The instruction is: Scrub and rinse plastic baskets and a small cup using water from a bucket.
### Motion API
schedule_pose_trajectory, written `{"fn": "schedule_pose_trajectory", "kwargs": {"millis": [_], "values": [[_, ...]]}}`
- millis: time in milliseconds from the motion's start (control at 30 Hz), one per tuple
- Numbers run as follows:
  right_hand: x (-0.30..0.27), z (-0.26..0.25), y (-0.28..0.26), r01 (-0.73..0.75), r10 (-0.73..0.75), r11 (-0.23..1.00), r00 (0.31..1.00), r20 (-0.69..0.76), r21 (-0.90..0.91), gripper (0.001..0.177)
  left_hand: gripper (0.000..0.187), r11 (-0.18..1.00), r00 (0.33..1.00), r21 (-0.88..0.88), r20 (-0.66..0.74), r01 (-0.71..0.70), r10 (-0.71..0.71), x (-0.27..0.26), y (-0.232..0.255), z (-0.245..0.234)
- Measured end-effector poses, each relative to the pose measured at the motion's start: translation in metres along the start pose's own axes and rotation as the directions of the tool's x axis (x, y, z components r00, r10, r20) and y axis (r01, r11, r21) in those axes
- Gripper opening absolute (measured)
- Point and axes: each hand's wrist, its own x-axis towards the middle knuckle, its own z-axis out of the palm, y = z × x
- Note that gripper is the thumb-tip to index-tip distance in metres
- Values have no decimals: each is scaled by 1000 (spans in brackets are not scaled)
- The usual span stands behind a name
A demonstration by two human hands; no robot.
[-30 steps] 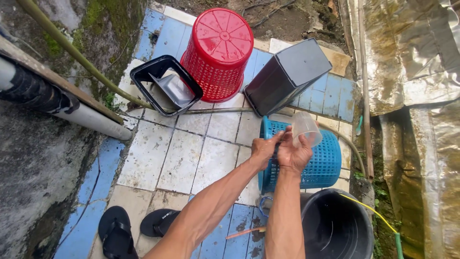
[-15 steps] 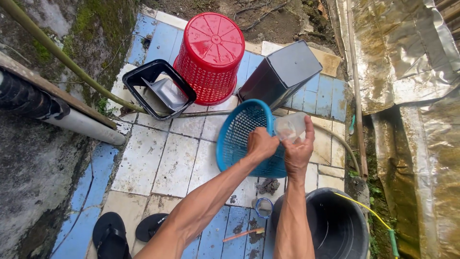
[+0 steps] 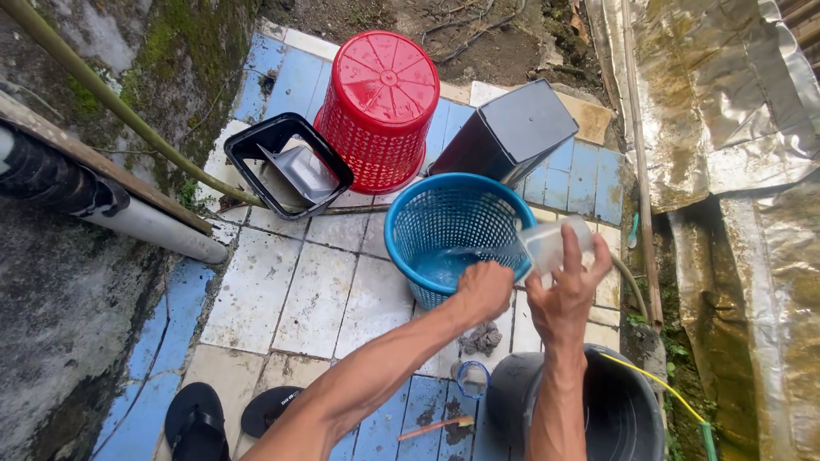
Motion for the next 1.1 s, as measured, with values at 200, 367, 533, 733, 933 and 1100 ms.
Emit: {"fn": "schedule_pose_trajectory", "kwargs": {"millis": [200, 367, 533, 733, 933, 1100], "values": [[-60, -20, 75, -488, 673, 447, 735, 77, 749, 79, 17, 942, 971, 280, 203, -185, 130, -32, -26, 54], [-154, -67, 149, -349, 754, -2, 615, 231, 937, 48, 17, 883, 944, 334, 106, -329, 311, -53, -74, 101], [-237, -68, 198, -385, 923, -120, 296, 245, 915, 45, 53, 950, 962, 164, 111, -266, 250, -67, -34, 37], [-257, -41, 192, -863, 966, -13, 119, 228, 504, 66, 28, 991, 982, -49, -149, -123, 115, -36, -39, 88], [-268, -21, 202, -877, 927, 271, 349, -139, -398, 94, 38, 990, 995, -128, -83, 51, -62, -37, -8, 65], [-276, -3, 218, -951, 941, 247, 189, 281, -188, 81, 48, 986, 996, -144, 45, 89, -83, -34, 15, 44]]}}
